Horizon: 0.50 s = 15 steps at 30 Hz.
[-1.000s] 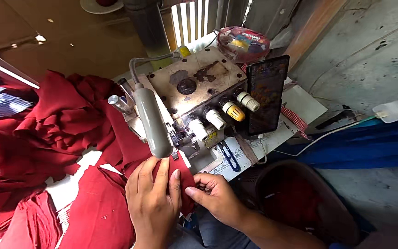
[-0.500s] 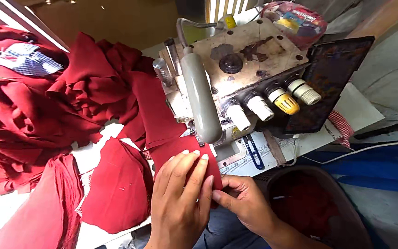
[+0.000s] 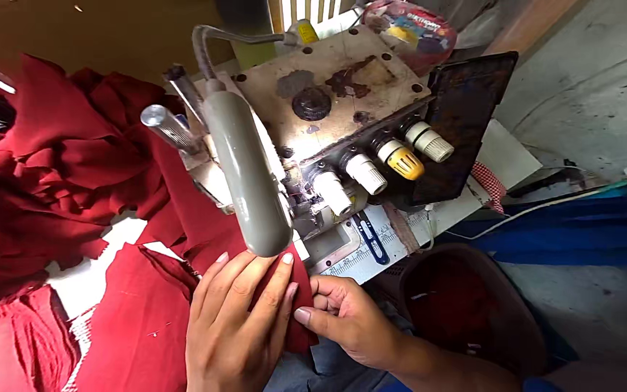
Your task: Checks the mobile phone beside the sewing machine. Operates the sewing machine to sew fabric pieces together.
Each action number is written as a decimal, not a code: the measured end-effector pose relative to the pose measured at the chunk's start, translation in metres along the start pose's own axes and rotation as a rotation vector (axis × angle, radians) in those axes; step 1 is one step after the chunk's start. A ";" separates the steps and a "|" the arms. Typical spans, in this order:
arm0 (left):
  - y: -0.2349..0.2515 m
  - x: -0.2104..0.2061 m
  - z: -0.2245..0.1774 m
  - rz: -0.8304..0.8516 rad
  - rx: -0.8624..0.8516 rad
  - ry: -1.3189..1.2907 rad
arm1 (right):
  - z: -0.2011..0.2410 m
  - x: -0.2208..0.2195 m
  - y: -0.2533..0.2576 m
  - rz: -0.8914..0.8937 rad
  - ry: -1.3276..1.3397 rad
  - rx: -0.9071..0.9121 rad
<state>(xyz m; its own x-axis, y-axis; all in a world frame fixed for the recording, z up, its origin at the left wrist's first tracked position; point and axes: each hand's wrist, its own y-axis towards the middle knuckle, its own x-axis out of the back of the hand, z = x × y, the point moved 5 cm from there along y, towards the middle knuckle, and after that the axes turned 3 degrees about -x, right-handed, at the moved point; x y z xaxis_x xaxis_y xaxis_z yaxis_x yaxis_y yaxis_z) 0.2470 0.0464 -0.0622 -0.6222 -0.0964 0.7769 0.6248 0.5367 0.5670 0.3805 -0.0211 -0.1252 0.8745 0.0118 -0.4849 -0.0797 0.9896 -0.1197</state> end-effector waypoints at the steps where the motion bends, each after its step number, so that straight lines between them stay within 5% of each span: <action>1: -0.002 0.000 0.000 -0.007 0.012 -0.009 | 0.000 0.000 0.001 -0.007 -0.005 0.004; 15: -0.004 0.015 -0.006 -0.089 0.129 -0.131 | 0.004 0.002 -0.009 -0.125 -0.193 0.130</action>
<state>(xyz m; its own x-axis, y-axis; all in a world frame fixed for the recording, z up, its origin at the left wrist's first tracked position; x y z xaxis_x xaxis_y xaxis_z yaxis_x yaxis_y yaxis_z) 0.2375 0.0380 -0.0515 -0.7335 -0.0427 0.6783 0.5043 0.6350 0.5853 0.3845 -0.0293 -0.1214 0.9498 -0.0972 -0.2972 0.0862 0.9950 -0.0499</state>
